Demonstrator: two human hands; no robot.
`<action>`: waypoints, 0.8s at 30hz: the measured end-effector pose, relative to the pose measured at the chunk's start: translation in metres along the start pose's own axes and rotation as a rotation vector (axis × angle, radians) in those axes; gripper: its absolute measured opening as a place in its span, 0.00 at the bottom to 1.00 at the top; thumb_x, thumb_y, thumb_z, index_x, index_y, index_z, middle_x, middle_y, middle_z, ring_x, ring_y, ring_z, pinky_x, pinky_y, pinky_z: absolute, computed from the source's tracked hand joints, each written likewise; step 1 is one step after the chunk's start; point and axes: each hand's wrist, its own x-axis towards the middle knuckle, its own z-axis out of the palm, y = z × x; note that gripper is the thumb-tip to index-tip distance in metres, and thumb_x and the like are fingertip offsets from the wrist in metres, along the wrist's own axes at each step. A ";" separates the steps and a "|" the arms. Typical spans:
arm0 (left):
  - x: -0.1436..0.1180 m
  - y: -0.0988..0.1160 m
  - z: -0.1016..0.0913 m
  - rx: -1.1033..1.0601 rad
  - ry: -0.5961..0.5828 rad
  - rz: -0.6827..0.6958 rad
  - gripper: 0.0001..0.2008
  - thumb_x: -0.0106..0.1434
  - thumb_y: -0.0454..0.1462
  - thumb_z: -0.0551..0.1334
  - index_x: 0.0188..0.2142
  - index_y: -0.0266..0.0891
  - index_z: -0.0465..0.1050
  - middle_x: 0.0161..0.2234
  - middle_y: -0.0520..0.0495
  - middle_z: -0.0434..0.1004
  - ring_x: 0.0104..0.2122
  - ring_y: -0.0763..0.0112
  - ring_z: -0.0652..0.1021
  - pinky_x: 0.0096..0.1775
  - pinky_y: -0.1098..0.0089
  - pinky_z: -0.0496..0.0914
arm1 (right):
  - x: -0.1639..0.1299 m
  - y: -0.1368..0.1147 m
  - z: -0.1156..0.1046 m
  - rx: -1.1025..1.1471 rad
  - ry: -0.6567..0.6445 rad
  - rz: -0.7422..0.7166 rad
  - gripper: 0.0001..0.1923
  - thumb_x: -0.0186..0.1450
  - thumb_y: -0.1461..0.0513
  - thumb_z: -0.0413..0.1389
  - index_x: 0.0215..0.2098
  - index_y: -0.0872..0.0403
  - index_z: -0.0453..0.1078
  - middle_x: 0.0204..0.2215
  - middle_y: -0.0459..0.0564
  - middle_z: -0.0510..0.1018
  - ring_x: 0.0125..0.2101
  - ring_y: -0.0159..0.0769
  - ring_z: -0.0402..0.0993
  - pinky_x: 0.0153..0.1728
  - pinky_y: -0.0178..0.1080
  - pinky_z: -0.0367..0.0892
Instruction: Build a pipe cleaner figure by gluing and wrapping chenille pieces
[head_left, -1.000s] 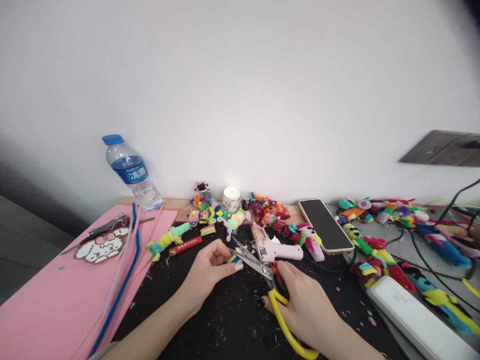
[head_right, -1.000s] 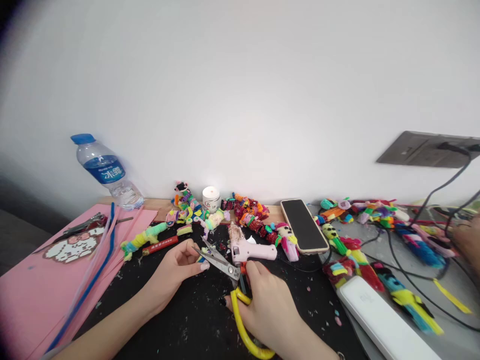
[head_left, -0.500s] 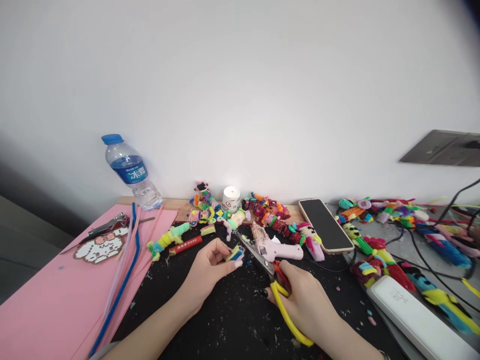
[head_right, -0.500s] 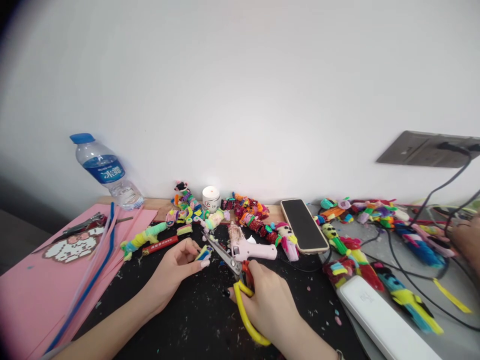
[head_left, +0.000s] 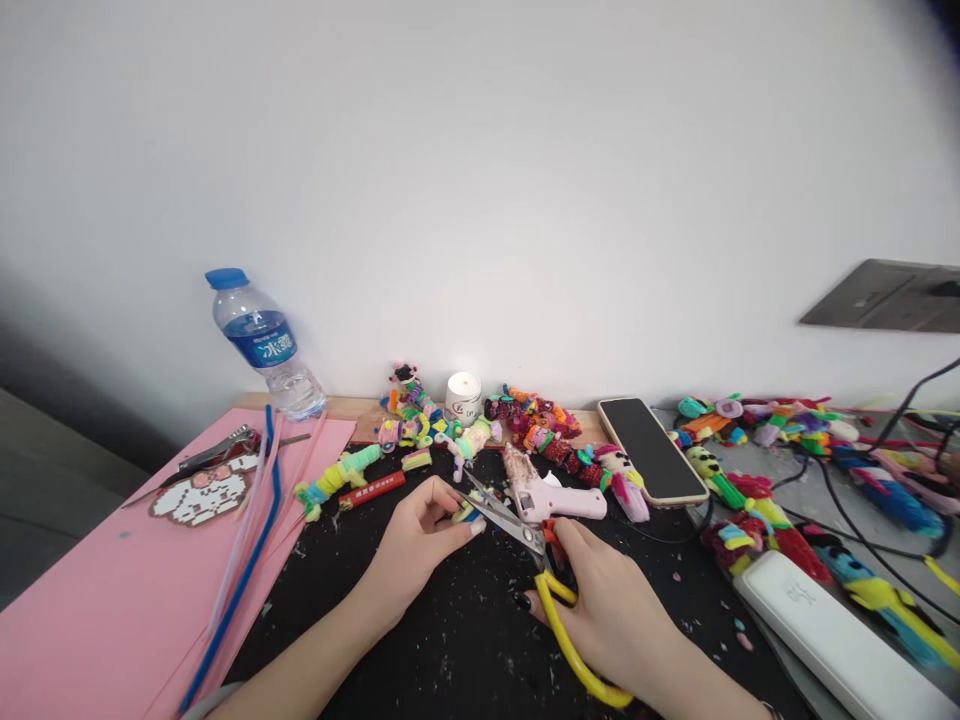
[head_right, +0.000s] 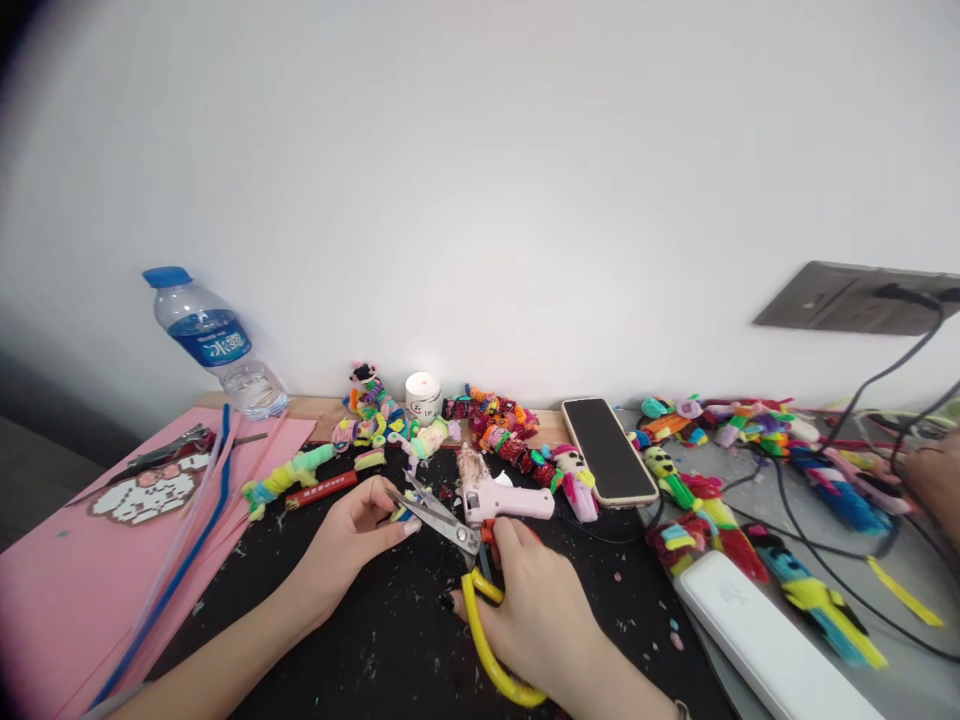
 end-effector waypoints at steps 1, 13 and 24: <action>0.000 0.000 0.000 0.006 0.002 0.000 0.15 0.48 0.32 0.67 0.24 0.38 0.58 0.28 0.55 0.61 0.30 0.76 0.66 0.32 0.76 0.61 | 0.000 0.000 -0.001 0.004 -0.006 -0.001 0.15 0.55 0.55 0.57 0.37 0.51 0.62 0.36 0.49 0.73 0.32 0.42 0.72 0.27 0.35 0.56; 0.001 -0.003 0.000 0.076 0.002 0.052 0.16 0.47 0.32 0.68 0.23 0.38 0.57 0.28 0.55 0.61 0.29 0.76 0.65 0.31 0.76 0.62 | 0.002 0.001 0.002 -0.017 -0.031 -0.001 0.12 0.59 0.55 0.53 0.24 0.52 0.57 0.24 0.46 0.71 0.23 0.36 0.66 0.23 0.34 0.51; 0.001 -0.003 0.000 0.117 -0.018 0.079 0.15 0.51 0.35 0.66 0.22 0.38 0.56 0.28 0.53 0.64 0.30 0.74 0.68 0.34 0.73 0.64 | 0.000 0.001 -0.001 0.017 0.021 0.018 0.14 0.54 0.59 0.54 0.35 0.52 0.55 0.32 0.48 0.71 0.27 0.39 0.69 0.26 0.36 0.56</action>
